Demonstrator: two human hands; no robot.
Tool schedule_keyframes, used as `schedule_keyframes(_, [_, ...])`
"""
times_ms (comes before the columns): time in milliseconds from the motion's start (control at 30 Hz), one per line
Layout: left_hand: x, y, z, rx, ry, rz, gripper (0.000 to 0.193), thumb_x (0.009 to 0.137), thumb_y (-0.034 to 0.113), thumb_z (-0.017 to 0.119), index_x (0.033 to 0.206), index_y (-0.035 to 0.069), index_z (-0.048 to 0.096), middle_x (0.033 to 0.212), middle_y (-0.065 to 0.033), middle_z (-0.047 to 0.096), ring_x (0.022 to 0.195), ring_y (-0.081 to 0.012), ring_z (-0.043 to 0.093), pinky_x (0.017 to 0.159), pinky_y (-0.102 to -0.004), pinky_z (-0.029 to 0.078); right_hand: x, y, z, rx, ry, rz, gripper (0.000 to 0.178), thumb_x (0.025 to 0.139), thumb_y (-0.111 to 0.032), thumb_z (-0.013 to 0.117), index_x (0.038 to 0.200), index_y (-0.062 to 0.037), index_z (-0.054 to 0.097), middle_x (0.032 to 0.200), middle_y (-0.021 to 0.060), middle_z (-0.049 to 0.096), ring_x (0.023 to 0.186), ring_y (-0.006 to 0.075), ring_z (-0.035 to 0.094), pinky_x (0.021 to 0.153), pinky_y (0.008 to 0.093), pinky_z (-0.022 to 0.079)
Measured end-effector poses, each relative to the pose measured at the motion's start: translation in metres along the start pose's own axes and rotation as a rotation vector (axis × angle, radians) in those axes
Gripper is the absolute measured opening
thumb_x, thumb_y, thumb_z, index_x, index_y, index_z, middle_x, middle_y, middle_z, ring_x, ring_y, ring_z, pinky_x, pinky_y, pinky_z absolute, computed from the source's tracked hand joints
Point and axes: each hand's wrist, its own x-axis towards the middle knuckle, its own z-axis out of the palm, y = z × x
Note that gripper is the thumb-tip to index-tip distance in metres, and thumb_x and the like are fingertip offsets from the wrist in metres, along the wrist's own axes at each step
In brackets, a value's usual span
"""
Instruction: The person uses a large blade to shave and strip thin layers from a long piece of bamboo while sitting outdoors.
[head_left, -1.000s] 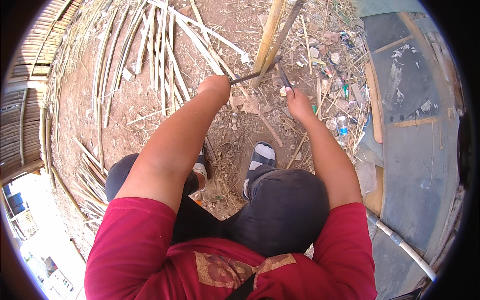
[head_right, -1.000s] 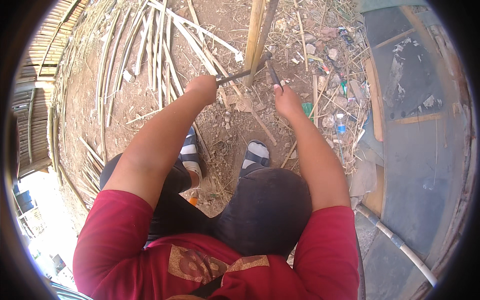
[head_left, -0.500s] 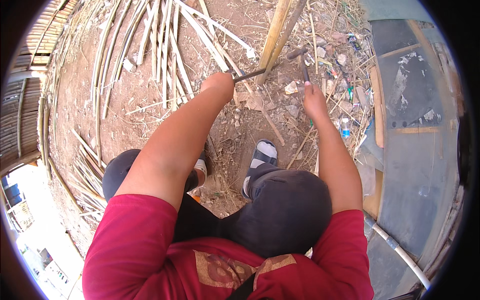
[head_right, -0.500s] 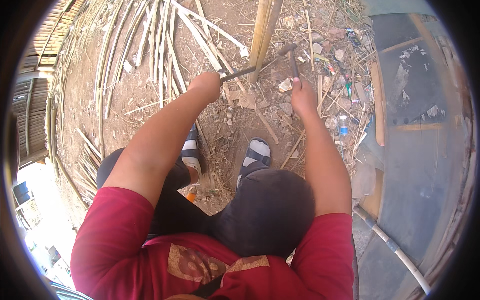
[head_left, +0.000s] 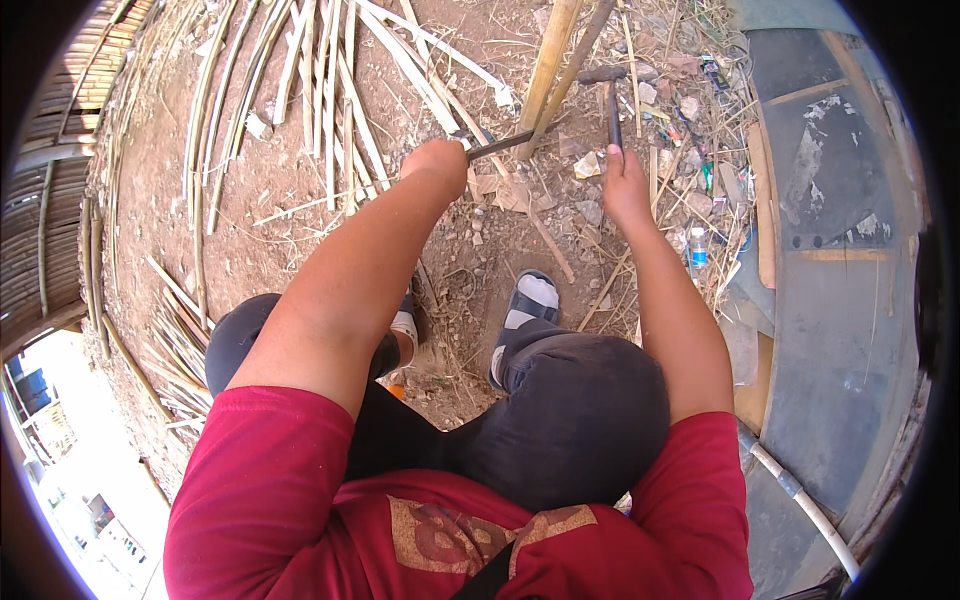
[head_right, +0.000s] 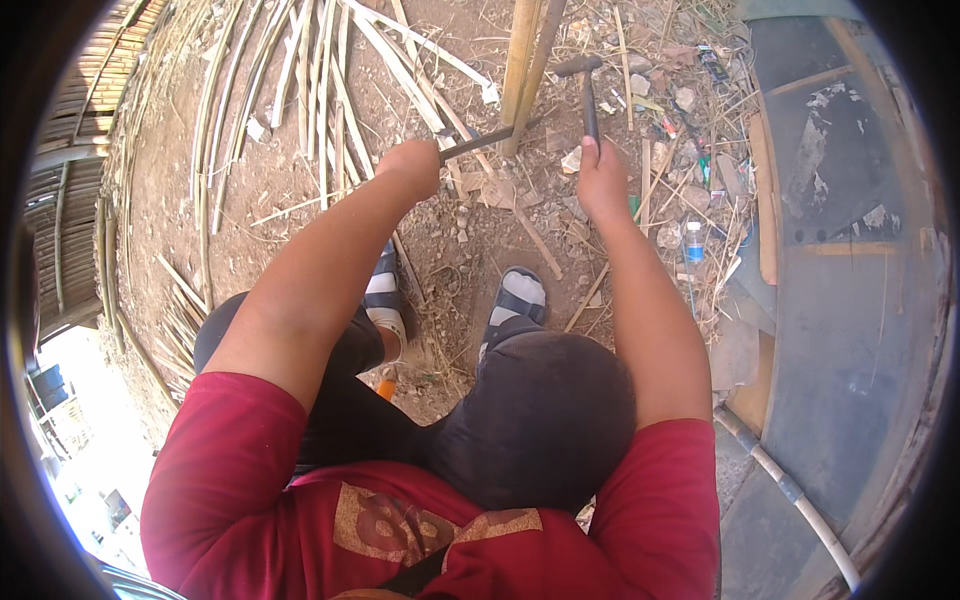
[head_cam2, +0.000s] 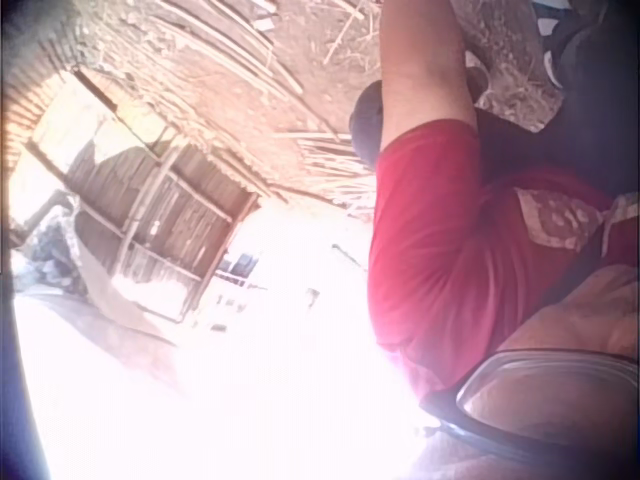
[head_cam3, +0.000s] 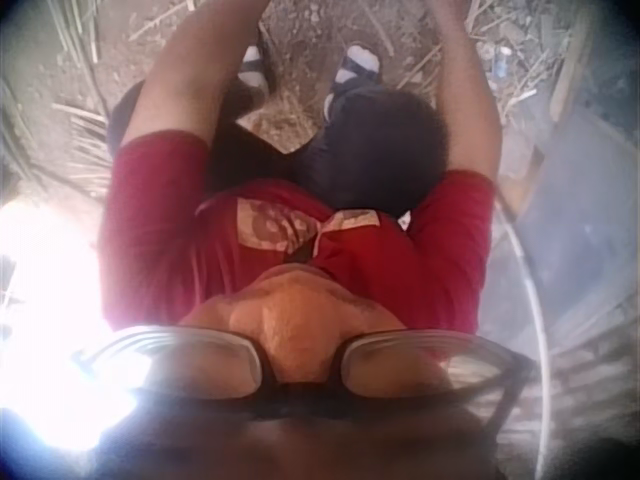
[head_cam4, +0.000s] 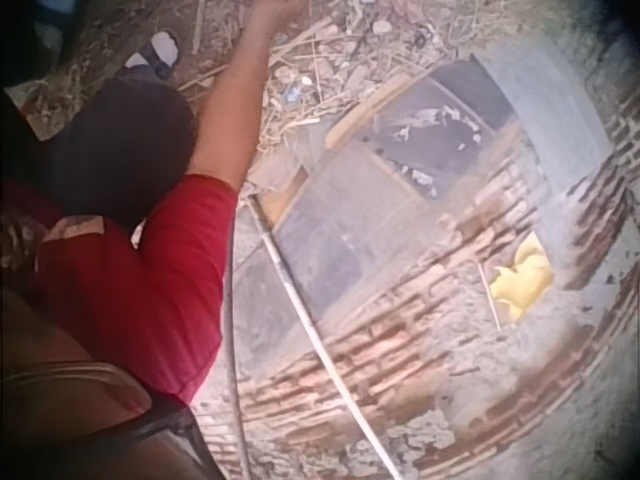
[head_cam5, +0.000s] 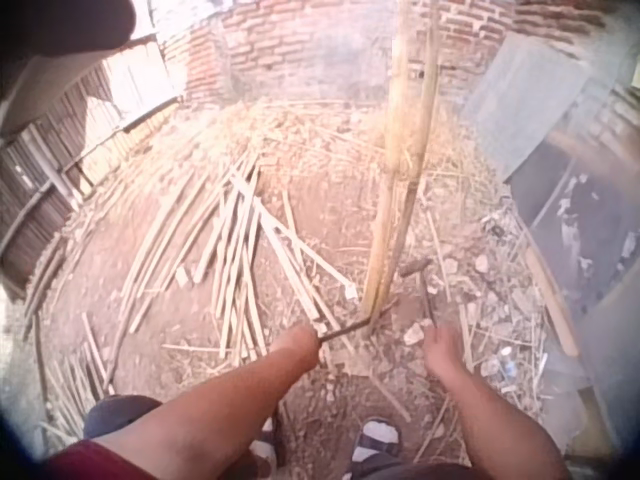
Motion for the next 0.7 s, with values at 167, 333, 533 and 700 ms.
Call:
schedule_keyframes(167, [-0.001,0.002,0.0,-0.003,0.008,-0.006,0.029,0.09,0.008,0.063,0.117,0.002,0.07,0.114,-0.0186,0.073,0.107,-0.0345,0.071,0.09,-0.0437,0.059,-0.004,0.024,0.01,-0.319,-0.235,0.011,0.055,0.106,-0.047,0.041,0.109,0.0023,0.064,0.102,0.0309,0.068,0.1,0.0502,0.064,0.088,0.0549,0.048])
schedule_keyframes(333, [0.007,-0.001,0.008,0.008,0.007,-0.003,0.029,0.09,0.009,0.063,0.117,0.003,0.071,0.114,-0.0184,0.073,0.108,-0.034,0.071,0.089,-0.0432,0.06,0.0,0.0,-0.003,-0.114,-0.083,0.084,0.054,0.106,-0.047,0.041,0.102,0.0017,0.064,0.1,0.0302,0.067,0.099,0.0498,0.063,0.087,0.0546,0.048])
schedule_keyframes(533, [0.005,0.002,0.008,0.006,0.002,-0.015,0.027,0.09,0.009,0.063,0.115,0.003,0.072,0.114,-0.0186,0.073,0.106,-0.0337,0.072,0.089,-0.0432,0.06,-0.008,0.018,0.017,-0.32,-0.248,0.031,0.054,0.107,-0.046,0.04,0.105,0.002,0.065,0.099,0.0298,0.067,0.099,0.0497,0.063,0.087,0.0543,0.048])
schedule_keyframes(700, [0.01,-0.002,0.01,-0.042,-0.02,-0.042,0.027,0.089,0.009,0.065,0.114,0.004,0.073,0.116,-0.0173,0.073,0.108,-0.0341,0.071,0.09,-0.0441,0.059,0.003,0.001,-0.002,-0.06,-0.029,0.099,0.055,0.107,-0.046,0.041,0.1,0.0032,0.063,0.097,0.0297,0.067,0.095,0.0493,0.064,0.084,0.055,0.047])
